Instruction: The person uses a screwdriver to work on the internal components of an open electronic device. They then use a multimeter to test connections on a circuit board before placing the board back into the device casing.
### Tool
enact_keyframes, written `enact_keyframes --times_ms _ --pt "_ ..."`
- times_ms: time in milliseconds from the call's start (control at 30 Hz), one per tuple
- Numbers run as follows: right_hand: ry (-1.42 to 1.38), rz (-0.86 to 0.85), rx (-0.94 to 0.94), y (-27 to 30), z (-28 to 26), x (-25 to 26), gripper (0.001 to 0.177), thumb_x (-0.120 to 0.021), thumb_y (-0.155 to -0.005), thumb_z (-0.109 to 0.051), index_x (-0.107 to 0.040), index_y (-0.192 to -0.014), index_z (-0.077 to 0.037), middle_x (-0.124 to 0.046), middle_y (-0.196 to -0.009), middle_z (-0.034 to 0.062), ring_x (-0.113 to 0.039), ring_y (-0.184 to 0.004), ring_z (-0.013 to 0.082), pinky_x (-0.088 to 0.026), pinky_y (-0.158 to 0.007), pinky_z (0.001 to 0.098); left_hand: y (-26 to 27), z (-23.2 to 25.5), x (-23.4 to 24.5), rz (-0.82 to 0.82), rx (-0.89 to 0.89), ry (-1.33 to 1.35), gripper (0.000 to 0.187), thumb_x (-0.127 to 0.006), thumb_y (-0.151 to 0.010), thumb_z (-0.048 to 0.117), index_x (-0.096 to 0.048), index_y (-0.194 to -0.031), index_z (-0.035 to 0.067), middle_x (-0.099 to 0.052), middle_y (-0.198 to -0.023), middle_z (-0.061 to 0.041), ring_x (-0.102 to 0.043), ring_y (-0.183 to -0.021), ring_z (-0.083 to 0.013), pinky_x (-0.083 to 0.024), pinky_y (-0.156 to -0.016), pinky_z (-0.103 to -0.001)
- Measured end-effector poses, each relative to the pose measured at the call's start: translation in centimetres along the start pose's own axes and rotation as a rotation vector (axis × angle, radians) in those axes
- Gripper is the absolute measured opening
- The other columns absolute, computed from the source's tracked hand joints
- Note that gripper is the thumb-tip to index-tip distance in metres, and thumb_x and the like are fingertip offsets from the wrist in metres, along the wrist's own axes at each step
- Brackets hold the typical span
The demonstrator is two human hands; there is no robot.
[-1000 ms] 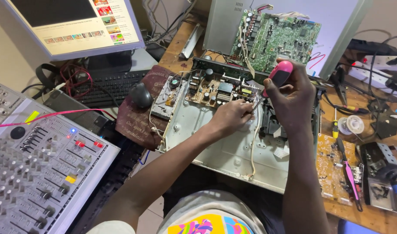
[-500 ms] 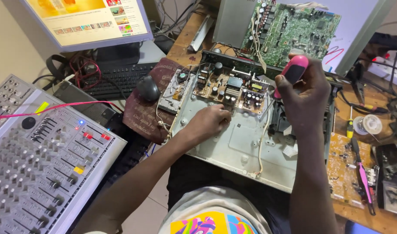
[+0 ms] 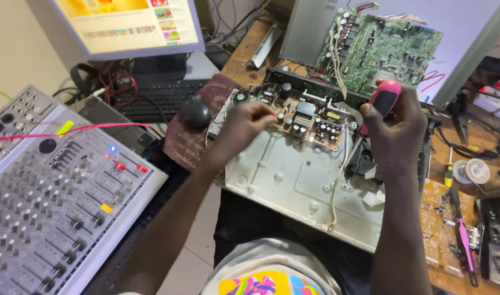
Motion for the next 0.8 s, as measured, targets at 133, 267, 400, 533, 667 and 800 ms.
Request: enact_keyframes --times_ms 133,267,400,533,667,800 --pt "-0.079 -0.067 -0.042 0.1 -0.4 -1.3 0.037 -0.068 -0.103 -0.023 -0.061 -0.135 -0.005 -0.051 -0.101 0.0071 -0.052 -0.084 0.0185 -0.047 -0.069 0.0286 -0.3 -1.6 4.7 0.208 -0.104 -0.032 0.008 -0.078 -0.097 0.017 -0.082 -0.101 0.012 -0.083 -0.101 -0.001 -0.076 -0.094 -0.0135 -0.058 -0.08 -0.028" --pt "-0.112 -0.204 -0.073 0.5 -0.3 -3.4 0.047 -0.069 -0.103 -0.041 -0.065 -0.136 -0.007 -0.051 -0.098 0.0039 -0.05 -0.08 0.0147 -0.041 -0.065 0.0278 0.4 -6.4 7.4 0.377 -0.134 -0.14 0.007 -0.077 -0.094 0.014 -0.083 -0.098 0.012 -0.084 -0.1 -0.001 -0.077 -0.093 -0.0121 -0.056 -0.078 -0.029" --pt "-0.169 -0.358 -0.159 1.1 -0.9 -6.5 0.037 -0.072 -0.102 -0.022 -0.068 -0.136 -0.008 -0.056 -0.096 0.0034 -0.051 -0.076 0.0122 -0.043 -0.06 0.0257 1.1 -10.5 7.9 0.42 -0.082 -0.216 0.013 -0.077 -0.09 0.01 -0.084 -0.101 0.012 -0.085 -0.104 -0.003 -0.079 -0.095 -0.0155 -0.058 -0.085 -0.03" --pt "-0.044 -0.399 -0.025 1.3 -3.0 -8.3 0.034 -0.076 -0.101 -0.026 -0.07 -0.123 -0.002 -0.052 -0.092 0.0063 -0.046 -0.073 0.0162 -0.039 -0.06 0.0298 0.4 -14.2 6.2 0.391 -0.158 -0.303 0.011 -0.073 -0.091 0.008 -0.08 -0.096 0.015 -0.082 -0.1 -0.006 -0.076 -0.096 -0.0272 -0.057 -0.087 -0.043" --pt "-0.046 -0.468 -0.21 2.0 -3.4 -9.3 0.045 -0.077 -0.097 -0.027 -0.068 -0.135 -0.004 -0.058 -0.095 0.0128 -0.057 -0.07 0.0212 -0.053 -0.057 0.0326 1.8 -13.2 5.7 0.25 -0.021 -0.4 0.018 -0.072 -0.093 0.003 -0.079 -0.108 0.008 -0.08 -0.11 -0.013 -0.077 -0.097 -0.0339 -0.063 -0.079 -0.047" --pt "-0.031 -0.503 -0.282 2.3 -2.8 -9.9 0.047 -0.078 -0.098 -0.019 -0.066 -0.14 -0.003 -0.062 -0.094 0.0158 -0.059 -0.066 0.0234 -0.055 -0.055 0.0345 2.1 -14.5 4.8 0.263 0.01 -0.514 0.023 -0.072 -0.096 0.004 -0.078 -0.117 0.011 -0.073 -0.113 -0.012 -0.075 -0.098 -0.0359 -0.064 -0.075 -0.05"
Point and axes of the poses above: each hand's wrist, its own y-axis away from the middle knuckle, its own x-axis out of the back of the hand, z = x × y, the point moved 3 cm from there along -y, towards the middle knuckle
